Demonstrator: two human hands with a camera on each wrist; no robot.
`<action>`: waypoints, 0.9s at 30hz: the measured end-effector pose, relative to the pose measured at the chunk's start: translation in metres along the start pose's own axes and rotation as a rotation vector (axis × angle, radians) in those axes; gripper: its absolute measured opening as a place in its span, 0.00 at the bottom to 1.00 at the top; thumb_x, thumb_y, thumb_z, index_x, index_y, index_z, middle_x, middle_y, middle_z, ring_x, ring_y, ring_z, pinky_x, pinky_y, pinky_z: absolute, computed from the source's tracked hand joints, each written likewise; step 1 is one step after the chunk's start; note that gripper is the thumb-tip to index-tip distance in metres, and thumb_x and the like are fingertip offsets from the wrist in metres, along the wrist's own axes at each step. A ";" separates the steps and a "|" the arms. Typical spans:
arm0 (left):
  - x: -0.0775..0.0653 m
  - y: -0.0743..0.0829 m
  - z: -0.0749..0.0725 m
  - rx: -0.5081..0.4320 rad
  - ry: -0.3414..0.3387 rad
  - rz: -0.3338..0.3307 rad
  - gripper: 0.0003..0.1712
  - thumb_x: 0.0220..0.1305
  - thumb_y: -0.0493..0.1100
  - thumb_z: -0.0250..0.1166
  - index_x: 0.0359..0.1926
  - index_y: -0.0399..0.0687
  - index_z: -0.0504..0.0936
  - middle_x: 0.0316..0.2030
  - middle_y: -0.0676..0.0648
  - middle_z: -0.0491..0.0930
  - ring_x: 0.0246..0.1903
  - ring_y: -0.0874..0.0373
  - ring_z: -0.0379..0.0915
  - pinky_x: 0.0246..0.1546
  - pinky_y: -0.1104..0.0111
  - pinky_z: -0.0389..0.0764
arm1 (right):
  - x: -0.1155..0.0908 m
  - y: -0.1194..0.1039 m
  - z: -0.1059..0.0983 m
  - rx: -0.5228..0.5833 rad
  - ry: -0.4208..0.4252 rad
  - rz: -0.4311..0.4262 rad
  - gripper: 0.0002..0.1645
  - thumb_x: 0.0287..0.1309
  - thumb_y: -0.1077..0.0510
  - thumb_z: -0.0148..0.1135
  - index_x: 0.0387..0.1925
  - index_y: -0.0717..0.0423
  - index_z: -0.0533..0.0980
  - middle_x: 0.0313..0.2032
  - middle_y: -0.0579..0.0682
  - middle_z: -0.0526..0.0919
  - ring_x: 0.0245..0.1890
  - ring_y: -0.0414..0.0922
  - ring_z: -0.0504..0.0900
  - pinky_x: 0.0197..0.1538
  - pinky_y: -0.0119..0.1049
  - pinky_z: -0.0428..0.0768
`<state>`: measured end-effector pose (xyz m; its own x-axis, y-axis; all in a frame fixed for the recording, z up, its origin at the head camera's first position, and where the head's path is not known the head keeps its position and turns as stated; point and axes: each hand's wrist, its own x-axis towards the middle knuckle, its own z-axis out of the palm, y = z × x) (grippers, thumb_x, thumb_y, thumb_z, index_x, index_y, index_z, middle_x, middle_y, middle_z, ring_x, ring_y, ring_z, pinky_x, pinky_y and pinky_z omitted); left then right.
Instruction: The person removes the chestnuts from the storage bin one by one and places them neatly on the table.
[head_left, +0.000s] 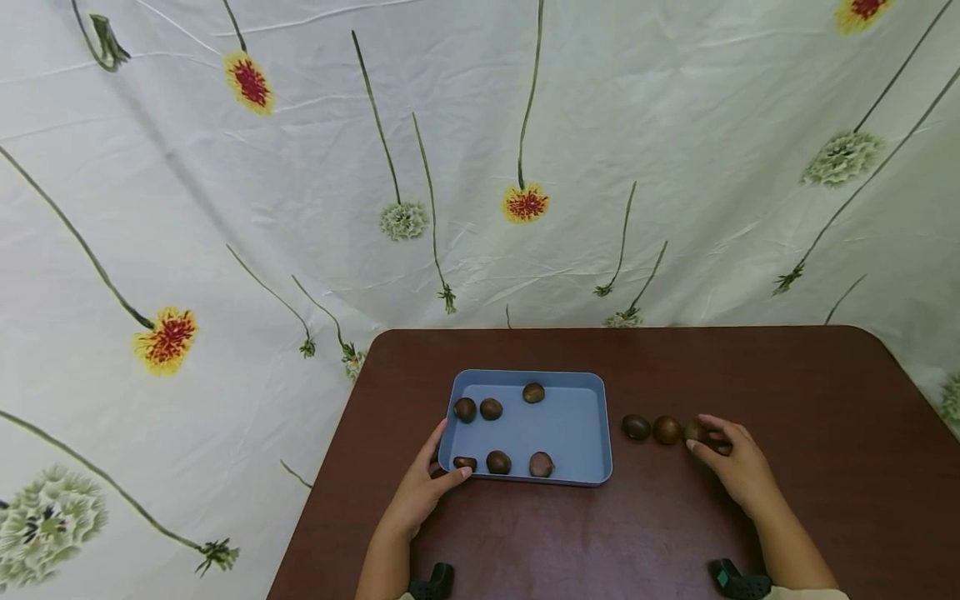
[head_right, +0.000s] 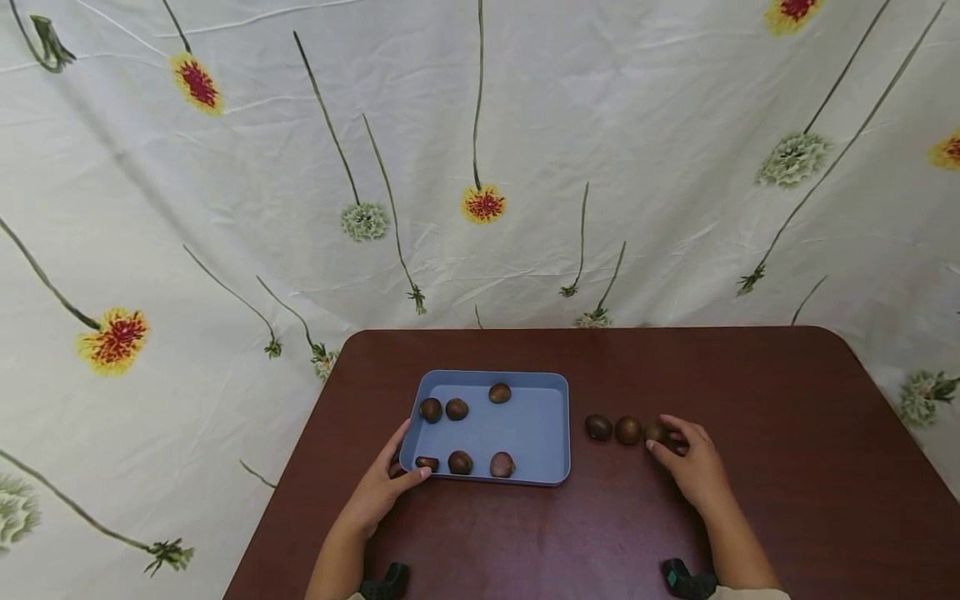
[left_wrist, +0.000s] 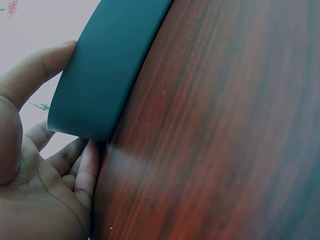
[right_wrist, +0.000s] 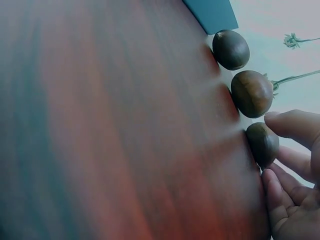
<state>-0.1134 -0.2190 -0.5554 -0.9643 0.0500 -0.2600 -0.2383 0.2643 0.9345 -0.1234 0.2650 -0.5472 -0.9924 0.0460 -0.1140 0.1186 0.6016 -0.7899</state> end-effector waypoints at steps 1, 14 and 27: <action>0.000 0.000 0.000 0.003 0.000 0.001 0.56 0.60 0.52 0.74 0.80 0.71 0.49 0.76 0.41 0.58 0.65 0.42 0.71 0.58 0.51 0.75 | 0.000 0.000 0.000 0.008 -0.002 0.010 0.41 0.71 0.41 0.59 0.73 0.61 0.63 0.67 0.65 0.65 0.62 0.60 0.70 0.47 0.21 0.69; 0.000 0.001 0.000 0.014 0.002 0.000 0.56 0.60 0.52 0.74 0.81 0.69 0.48 0.78 0.41 0.55 0.67 0.40 0.70 0.58 0.50 0.75 | -0.008 -0.010 -0.004 0.159 0.083 0.120 0.42 0.69 0.33 0.56 0.74 0.50 0.64 0.68 0.57 0.70 0.45 0.17 0.67 0.47 0.22 0.72; 0.002 -0.001 0.000 0.013 0.000 0.008 0.56 0.61 0.53 0.74 0.81 0.69 0.48 0.77 0.41 0.55 0.66 0.42 0.70 0.58 0.51 0.75 | -0.011 -0.030 0.002 0.208 0.147 -0.010 0.35 0.69 0.41 0.61 0.68 0.56 0.70 0.59 0.48 0.79 0.44 0.16 0.74 0.44 0.19 0.74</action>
<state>-0.1148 -0.2194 -0.5570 -0.9663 0.0518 -0.2523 -0.2289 0.2762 0.9334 -0.1158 0.2444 -0.5233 -0.9859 0.1651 -0.0284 0.0974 0.4266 -0.8992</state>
